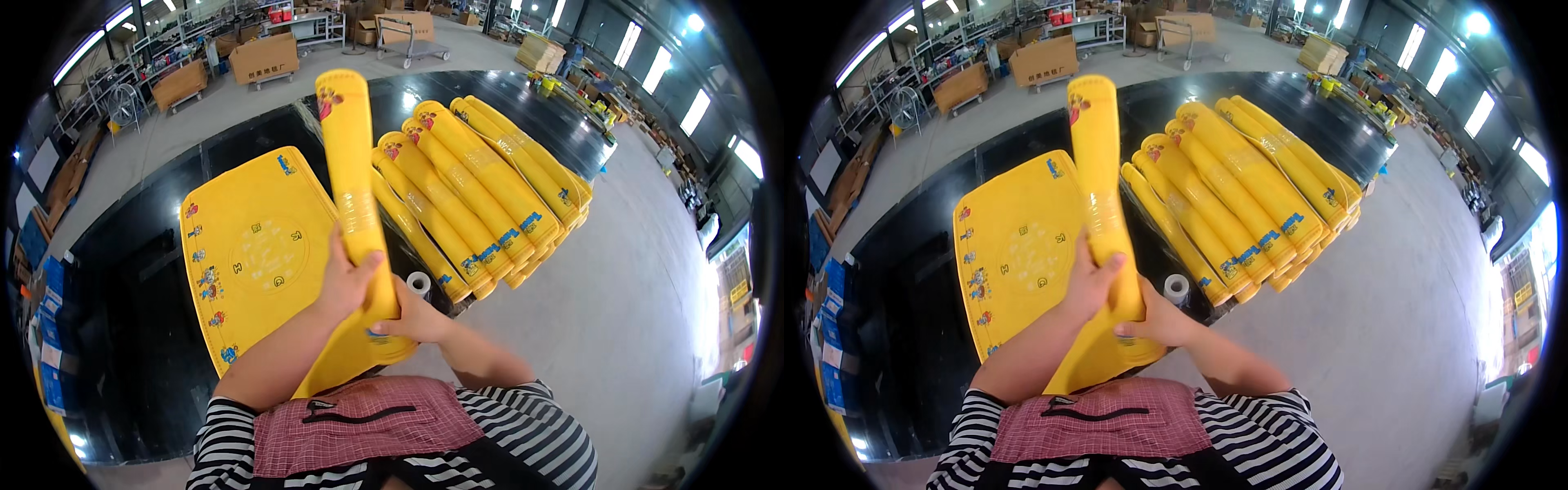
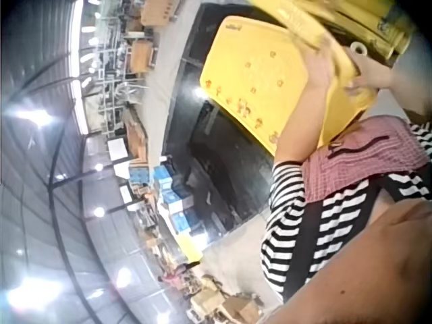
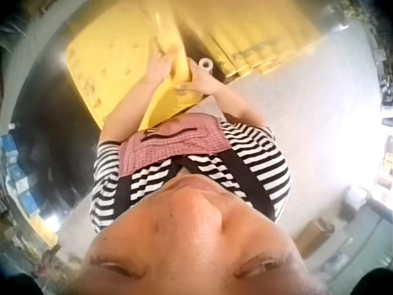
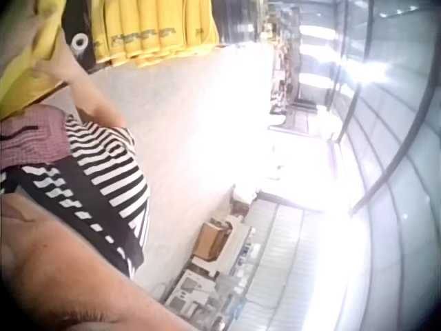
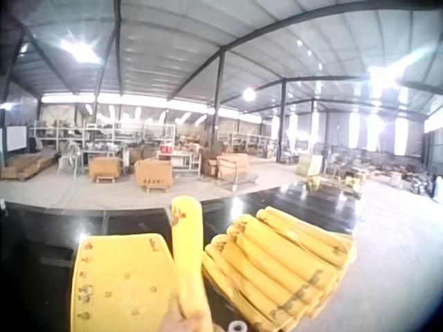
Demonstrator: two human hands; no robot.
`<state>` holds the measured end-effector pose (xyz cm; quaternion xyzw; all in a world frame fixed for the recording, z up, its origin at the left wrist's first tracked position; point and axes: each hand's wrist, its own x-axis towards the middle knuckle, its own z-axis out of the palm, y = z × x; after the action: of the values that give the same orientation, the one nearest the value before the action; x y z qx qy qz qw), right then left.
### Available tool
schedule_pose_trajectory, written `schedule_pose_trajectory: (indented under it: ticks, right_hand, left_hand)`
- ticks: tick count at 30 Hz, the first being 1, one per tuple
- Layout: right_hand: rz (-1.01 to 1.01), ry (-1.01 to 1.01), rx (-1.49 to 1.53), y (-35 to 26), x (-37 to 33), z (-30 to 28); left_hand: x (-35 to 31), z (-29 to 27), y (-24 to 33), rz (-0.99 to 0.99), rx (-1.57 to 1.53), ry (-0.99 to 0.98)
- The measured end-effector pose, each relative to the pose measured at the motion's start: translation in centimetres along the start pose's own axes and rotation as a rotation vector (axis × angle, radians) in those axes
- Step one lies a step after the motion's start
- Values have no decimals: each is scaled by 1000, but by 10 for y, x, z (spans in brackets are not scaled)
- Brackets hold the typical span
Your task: The person wraps yellow foam mats with clear plastic film on a black table. They roll the film over the mat, smooth it down, and secure the edges with tape. The person repeats this process for multiple mats, stacking the finished ones to the side.
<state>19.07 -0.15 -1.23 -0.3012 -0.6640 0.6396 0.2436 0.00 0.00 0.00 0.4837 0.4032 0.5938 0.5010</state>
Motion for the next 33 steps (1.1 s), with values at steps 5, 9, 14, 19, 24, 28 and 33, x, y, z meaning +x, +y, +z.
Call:
schedule_pose_trajectory:
  ticks: [5, 9, 14, 19, 24, 28, 33]
  right_hand:
    - [-129, 473, -45, -37, -27, -68]
    - [-58, 585, -359, -112, -36, -178]
    - [99, 805, -1055, -119, -36, -303]
    - [177, 824, -1288, -69, -30, -347]
    - [253, 849, -1360, -83, -23, -325]
    - [-95, 987, -1435, -90, -9, -252]
    - [-306, 244, -883, -34, 9, -106]
  left_hand:
    - [-13, 11, 36, 224, 510, -300]
    - [-82, -68, -1, -73, 790, -231]
    - [-244, -179, -83, -99, 1321, 336]
    - [-347, -189, -72, -468, 1363, 814]
    - [-353, -174, -61, -533, 1196, 836]
    - [-347, -155, -57, -462, 1383, 901]
    - [-352, -152, -64, -365, 1485, 924]
